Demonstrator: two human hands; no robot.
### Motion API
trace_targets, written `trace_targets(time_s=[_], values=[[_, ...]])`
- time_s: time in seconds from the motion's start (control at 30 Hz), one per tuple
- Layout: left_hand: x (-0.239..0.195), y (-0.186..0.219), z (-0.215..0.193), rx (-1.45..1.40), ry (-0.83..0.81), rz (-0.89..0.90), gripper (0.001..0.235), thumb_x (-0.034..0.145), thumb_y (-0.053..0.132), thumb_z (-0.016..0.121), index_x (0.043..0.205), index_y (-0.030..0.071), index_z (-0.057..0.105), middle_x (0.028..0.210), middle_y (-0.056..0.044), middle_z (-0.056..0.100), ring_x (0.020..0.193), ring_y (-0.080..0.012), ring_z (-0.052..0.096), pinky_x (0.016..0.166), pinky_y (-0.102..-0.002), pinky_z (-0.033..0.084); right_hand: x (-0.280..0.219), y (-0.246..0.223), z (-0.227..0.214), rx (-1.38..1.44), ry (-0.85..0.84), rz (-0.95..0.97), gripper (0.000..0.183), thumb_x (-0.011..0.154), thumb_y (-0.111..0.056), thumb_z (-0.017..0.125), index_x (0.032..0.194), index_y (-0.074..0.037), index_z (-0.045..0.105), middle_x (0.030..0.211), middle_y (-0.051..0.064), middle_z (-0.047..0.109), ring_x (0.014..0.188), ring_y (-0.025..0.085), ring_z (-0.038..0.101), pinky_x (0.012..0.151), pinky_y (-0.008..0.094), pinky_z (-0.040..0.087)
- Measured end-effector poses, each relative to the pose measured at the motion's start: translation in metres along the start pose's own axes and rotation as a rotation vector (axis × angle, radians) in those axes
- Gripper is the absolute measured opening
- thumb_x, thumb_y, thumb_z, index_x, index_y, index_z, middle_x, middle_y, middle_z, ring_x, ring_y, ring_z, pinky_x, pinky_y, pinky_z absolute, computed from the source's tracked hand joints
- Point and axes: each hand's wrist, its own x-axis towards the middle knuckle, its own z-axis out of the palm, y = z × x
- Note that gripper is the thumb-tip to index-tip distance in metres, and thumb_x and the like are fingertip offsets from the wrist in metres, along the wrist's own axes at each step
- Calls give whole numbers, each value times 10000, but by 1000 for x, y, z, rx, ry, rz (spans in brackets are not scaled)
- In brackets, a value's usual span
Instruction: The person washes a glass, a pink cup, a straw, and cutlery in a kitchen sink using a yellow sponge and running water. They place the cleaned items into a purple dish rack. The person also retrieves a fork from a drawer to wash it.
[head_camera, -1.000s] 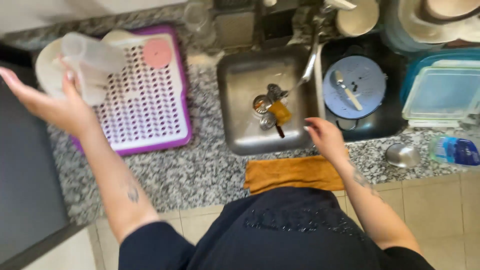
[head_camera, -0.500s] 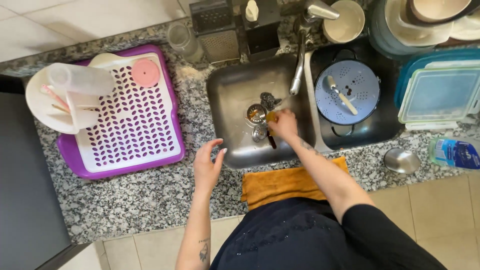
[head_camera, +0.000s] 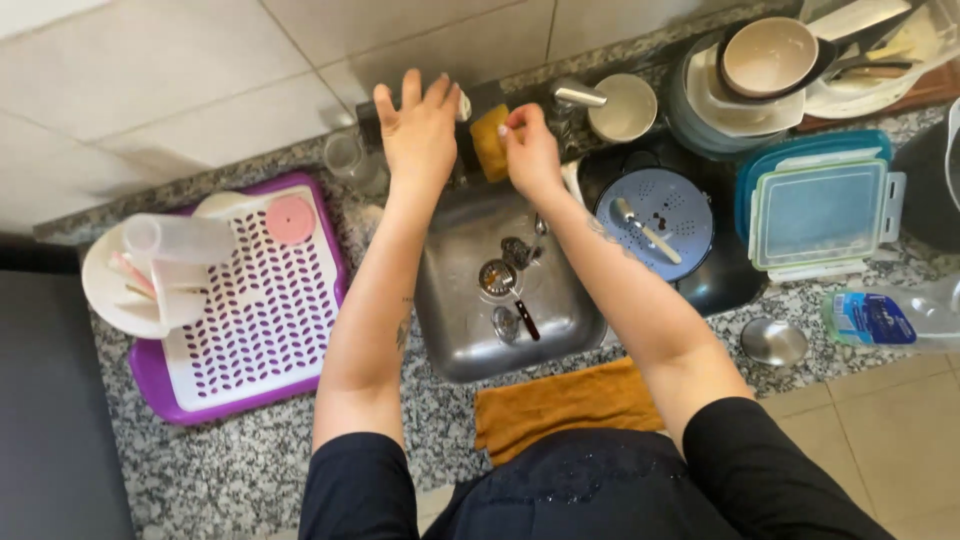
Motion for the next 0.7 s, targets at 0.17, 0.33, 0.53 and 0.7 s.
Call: trace_targets(time_s=[0.17,0.33,0.53,0.7], values=[[12,3,-15,-82,-97,61,255,755,105,540,933,245,657,976,142,605,1067,-219,401,849,-512,247,7,-17,19,275,-24,99,100,794,-201,619,843,-170,537,706,12,630,627,120,564,597,270,442],[11,3,-14,-181,-90,39,135,737,113,569,757,216,654,796,95,560,917,-216,435,787,-499,263,9,-18,37,162,31,22,72,774,-147,584,815,-187,541,710,13,623,641,138,549,596,294,420],[16,9,-23,-102,-301,58,149,820,201,552,891,227,681,845,76,583,1056,-237,409,939,-586,209,-16,0,50,198,64,112,84,833,-123,548,876,-169,493,673,-15,543,623,144,505,580,306,390],[-36,22,-72,-375,294,-128,411,702,71,616,1060,264,670,1076,137,623,992,-137,515,809,-392,244,-91,81,72,814,-324,191,525,719,0,698,1217,-38,536,878,123,701,719,158,654,627,258,507]])
